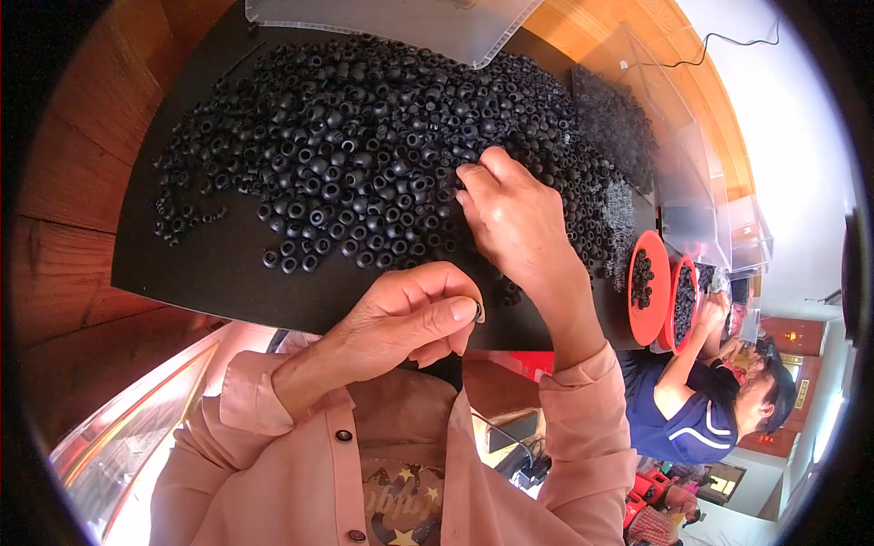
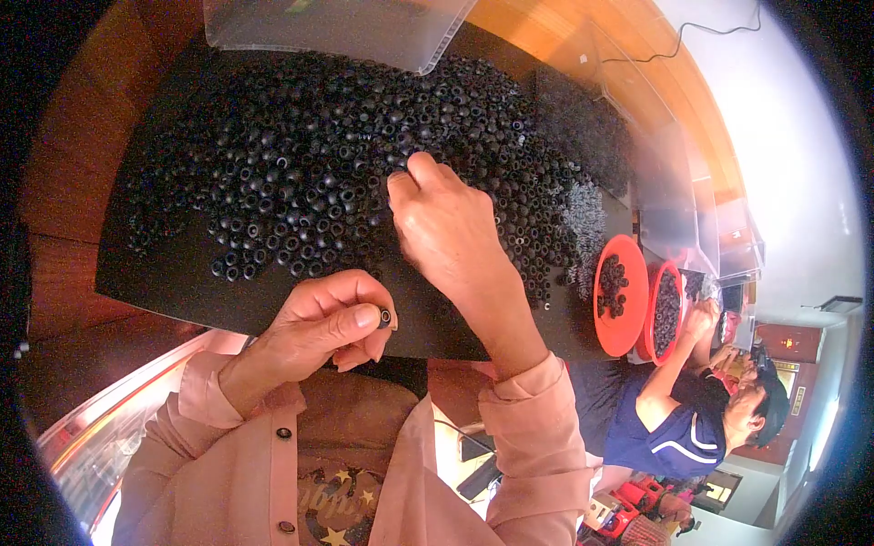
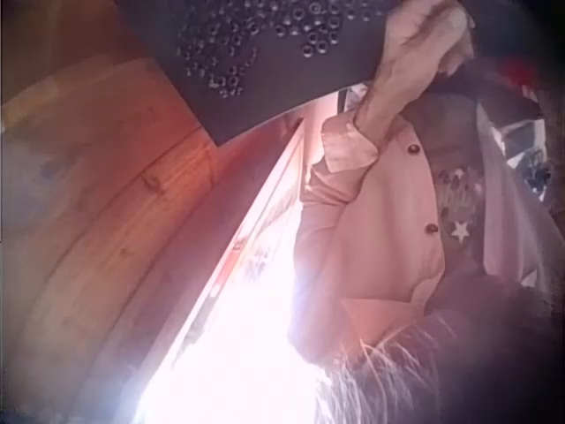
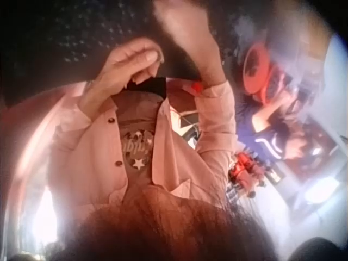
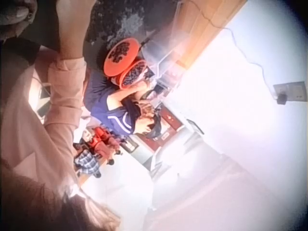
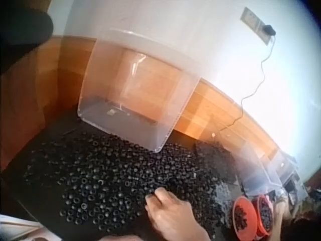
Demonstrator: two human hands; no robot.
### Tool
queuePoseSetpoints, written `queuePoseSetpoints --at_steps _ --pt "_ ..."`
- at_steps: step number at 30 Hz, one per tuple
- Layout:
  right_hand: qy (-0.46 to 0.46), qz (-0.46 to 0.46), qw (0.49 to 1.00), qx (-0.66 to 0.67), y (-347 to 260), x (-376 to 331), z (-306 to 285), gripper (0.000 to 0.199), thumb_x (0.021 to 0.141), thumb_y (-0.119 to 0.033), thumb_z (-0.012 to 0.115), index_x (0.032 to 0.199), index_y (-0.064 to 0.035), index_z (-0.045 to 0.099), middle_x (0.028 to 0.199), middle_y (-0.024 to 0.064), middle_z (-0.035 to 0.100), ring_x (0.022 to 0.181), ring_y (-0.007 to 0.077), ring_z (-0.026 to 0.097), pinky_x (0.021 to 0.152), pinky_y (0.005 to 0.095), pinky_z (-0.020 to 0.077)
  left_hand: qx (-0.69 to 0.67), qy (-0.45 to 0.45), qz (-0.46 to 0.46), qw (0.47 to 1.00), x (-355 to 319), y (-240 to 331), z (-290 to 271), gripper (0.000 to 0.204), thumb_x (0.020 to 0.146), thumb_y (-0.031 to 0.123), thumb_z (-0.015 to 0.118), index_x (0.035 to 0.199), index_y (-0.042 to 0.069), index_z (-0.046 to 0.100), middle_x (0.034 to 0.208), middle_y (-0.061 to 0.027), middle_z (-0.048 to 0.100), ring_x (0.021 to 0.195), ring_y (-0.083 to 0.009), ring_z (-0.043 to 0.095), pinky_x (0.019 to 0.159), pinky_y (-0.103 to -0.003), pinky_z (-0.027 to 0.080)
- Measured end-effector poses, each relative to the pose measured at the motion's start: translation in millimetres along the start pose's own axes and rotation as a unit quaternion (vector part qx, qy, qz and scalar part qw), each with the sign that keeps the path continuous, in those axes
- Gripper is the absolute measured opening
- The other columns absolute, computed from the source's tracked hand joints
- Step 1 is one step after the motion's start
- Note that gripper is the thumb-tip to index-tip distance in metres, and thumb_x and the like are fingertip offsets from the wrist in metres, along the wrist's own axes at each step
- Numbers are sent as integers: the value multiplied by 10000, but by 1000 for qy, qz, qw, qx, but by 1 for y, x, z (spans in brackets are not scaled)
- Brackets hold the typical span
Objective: The person assembles small rubber components by picking up small pins and inserting them into the rubber pieces by hand.
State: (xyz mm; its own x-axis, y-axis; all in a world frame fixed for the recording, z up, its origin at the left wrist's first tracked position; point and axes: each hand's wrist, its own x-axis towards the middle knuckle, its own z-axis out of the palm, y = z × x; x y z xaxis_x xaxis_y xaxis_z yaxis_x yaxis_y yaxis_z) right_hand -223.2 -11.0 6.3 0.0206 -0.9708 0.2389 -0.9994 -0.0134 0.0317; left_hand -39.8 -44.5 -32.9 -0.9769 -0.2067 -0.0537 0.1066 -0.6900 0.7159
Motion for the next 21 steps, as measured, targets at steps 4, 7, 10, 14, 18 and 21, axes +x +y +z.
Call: queuePoseSetpoints --at_steps 4,7,10,14,18,21 --pt "-9 -12 1000 -15 0 4 6 70 705 -45 612 739 -39 552 811 88 519 762 252 607 594 369 524 6 2 0 1000 -3 1 0 279 958 308 543 989 32 557 714 -43 575 525 -55 423 457 -203 336" --pt "-1 -3 1000 17 3 4 8 77 720 -56 615 749 -36 546 801 105 527 733 279 610 599 387 520 1 7 3 1000 -2 -1 0 275 959 305 539 986 32 557 711 -45 574 516 -58 421 446 -207 329" --pt "42 18 995 92 4 -4 5 163 728 22 616 868 -39 561 780 97 549 648 265 596 540 340 481 -21 1 6 1000 -2 -1 -1 269 957 300 541 983 32 557 706 -51 574 502 -64 420 435 -211 321" --pt "80 89 943 311 -11 -22 -10 247 792 95 566 1003 -27 597 788 64 584 634 122 551 549 243 437 -43 0 0 999 -6 1 -1 192 983 217 509 1006 32 558 711 -28 566 516 -51 415 459 -192 328" --pt "61 67 931 352 -27 -43 -32 236 837 79 562 1047 -7 626 832 67 626 668 96 594 539 205 438 -37 35 -1 999 -6 1 -2 280 954 308 541 973 29 558 681 -62 564 475 -74 415 418 -210 304" --pt "22 271 802 532 -44 -60 -53 163 860 9 621 1022 28 606 841 78 623 652 100 641 524 185 472 -37 41 1 998 -6 1 0 295 953 324 537 971 30 558 672 -58 557 472 -75 418 408 -210 294"
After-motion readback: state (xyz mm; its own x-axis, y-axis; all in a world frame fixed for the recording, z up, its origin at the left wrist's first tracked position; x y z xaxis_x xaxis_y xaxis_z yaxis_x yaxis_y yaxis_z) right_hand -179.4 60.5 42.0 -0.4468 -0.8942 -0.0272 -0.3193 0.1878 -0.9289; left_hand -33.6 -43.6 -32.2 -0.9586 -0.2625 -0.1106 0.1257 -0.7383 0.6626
